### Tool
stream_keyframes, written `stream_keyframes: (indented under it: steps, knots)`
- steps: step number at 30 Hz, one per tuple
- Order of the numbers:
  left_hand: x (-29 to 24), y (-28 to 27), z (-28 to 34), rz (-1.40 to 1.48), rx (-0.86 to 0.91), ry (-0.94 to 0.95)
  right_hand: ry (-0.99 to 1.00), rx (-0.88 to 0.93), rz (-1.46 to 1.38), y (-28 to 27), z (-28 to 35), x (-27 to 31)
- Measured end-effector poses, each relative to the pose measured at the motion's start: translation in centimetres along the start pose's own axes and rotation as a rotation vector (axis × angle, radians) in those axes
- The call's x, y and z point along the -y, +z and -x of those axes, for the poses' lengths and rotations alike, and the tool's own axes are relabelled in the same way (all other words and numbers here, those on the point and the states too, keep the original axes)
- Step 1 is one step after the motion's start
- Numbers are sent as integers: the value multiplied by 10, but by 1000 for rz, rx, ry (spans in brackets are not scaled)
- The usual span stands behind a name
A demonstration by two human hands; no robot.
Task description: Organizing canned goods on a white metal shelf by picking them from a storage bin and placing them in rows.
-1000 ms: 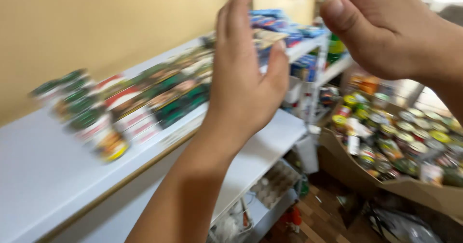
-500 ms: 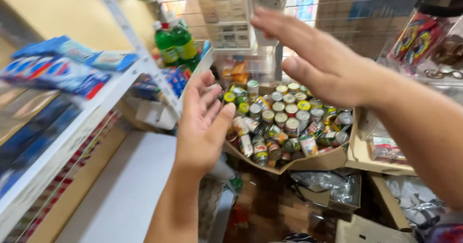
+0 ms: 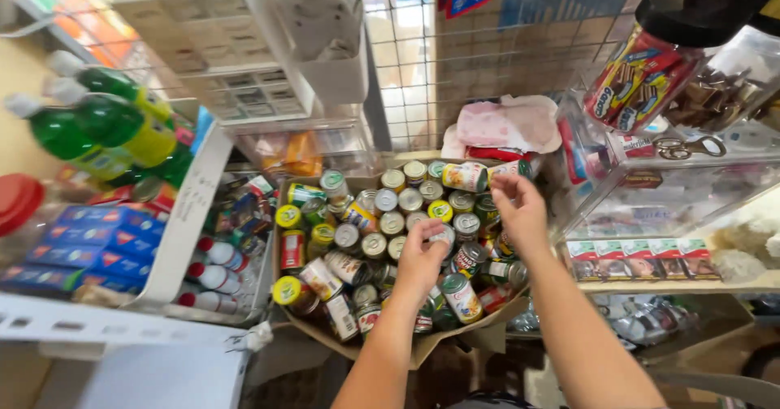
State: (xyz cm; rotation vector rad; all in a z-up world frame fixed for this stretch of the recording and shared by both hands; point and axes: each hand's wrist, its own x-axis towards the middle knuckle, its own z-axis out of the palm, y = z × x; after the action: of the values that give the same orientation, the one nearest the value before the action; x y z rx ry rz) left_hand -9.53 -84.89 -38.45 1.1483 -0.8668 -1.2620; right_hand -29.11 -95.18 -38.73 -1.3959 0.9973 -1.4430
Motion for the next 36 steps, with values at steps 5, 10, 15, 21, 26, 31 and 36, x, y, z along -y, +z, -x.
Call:
stream_keyframes:
  steps: [5, 10, 15, 21, 26, 31, 36]
  knots:
    - [45, 13, -42, -261, -17, 93, 133, -135, 93, 11, 11, -30]
    - [65, 16, -68, -218, -76, 89, -22, -22, 505, 23, -10, -9]
    - [75, 8, -70, -88, -72, 16, -165, 51, 689, 23, -26, -43]
    - [66, -14, -63, 65, -113, -9, -104, 74, 652, 27, -25, -4]
    - [36, -26, -46, 123, -185, -97, 176, 96, 259, 24, -24, 27]
    - [-1, -24, -21, 303, 73, -225, 419, 306, -290, 34, -18, 43]
    - [-35, -22, 14, 385, 194, -171, 465, 431, -348, 61, 1, 62]
